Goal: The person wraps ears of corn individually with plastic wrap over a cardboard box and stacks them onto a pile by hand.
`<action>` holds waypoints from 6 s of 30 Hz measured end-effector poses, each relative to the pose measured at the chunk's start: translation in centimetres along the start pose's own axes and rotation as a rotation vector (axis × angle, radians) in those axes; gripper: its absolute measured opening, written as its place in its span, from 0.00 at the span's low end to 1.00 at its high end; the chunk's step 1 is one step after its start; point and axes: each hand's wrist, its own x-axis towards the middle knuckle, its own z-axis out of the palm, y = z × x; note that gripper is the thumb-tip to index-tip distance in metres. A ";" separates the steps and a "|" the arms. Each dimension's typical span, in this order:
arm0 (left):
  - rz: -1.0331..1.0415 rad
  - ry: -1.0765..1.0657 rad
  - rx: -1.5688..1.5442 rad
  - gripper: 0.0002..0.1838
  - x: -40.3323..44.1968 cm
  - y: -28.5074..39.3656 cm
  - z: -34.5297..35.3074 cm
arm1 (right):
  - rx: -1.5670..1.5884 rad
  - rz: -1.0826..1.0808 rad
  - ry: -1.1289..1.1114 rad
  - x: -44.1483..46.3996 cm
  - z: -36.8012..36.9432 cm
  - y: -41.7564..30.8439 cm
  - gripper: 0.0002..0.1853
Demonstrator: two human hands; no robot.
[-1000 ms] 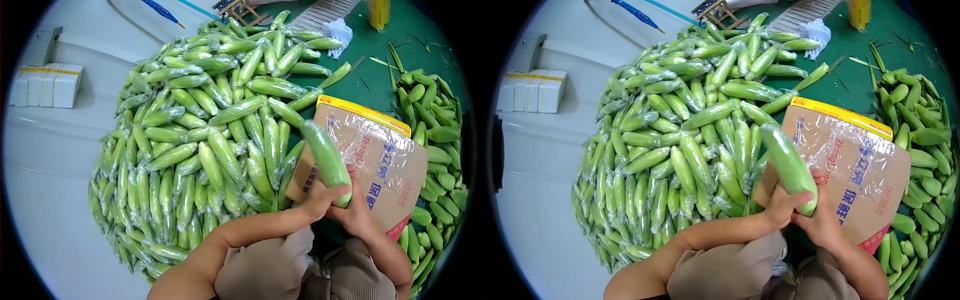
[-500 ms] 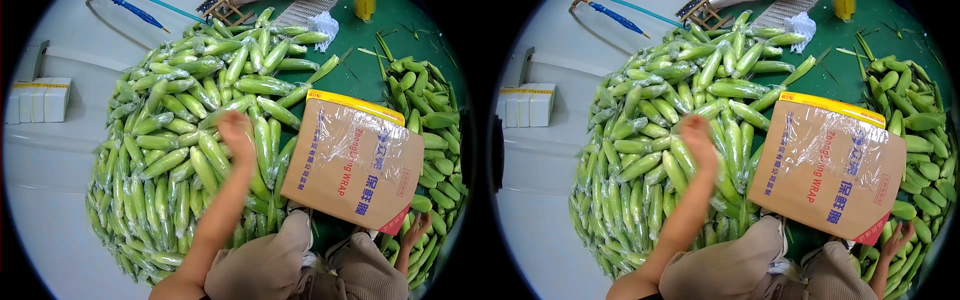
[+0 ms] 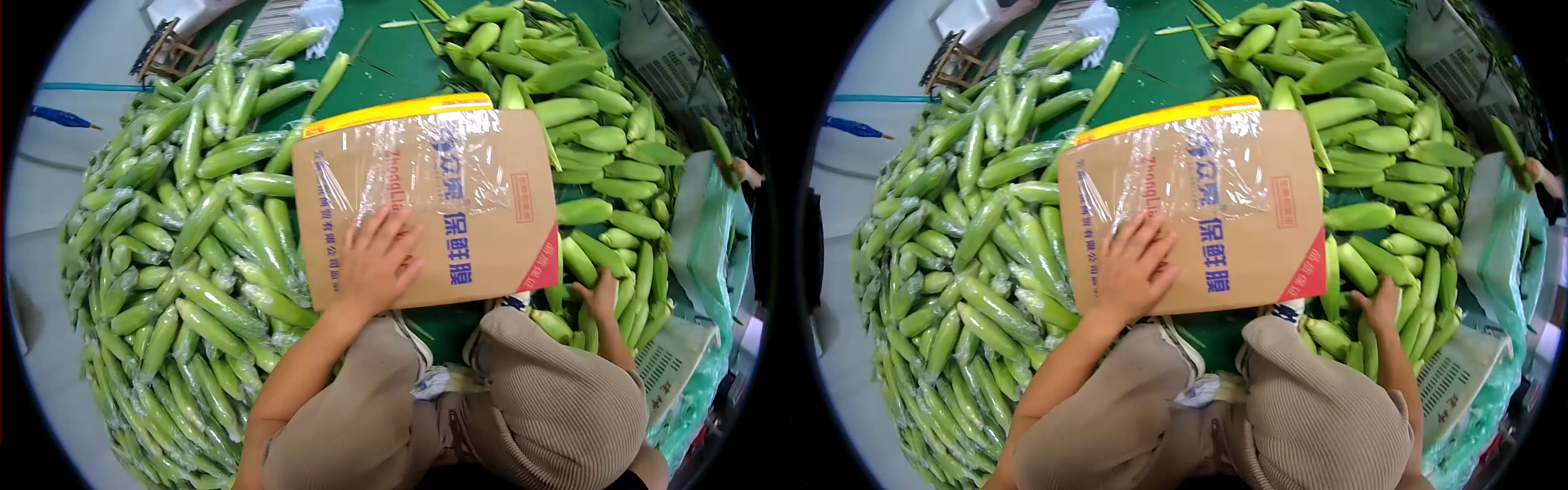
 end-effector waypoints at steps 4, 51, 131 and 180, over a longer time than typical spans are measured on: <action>-0.151 0.122 -0.075 0.28 -0.7 -1.1 -0.8 | -0.126 -0.144 -0.090 0.0 -1.9 -1.7 0.38; -0.316 0.222 0.063 0.05 0.4 -7.9 -0.9 | 0.212 -0.907 0.095 9.4 -8.7 -39.0 0.39; -0.643 0.493 -0.505 0.17 -6.4 -11.3 -7.6 | 0.150 -0.207 0.367 5.6 2.0 1.3 0.27; -0.003 0.017 0.044 0.38 11.5 -3.3 -2.3 | 0.403 -1.099 0.024 10.1 -8.6 -27.6 0.09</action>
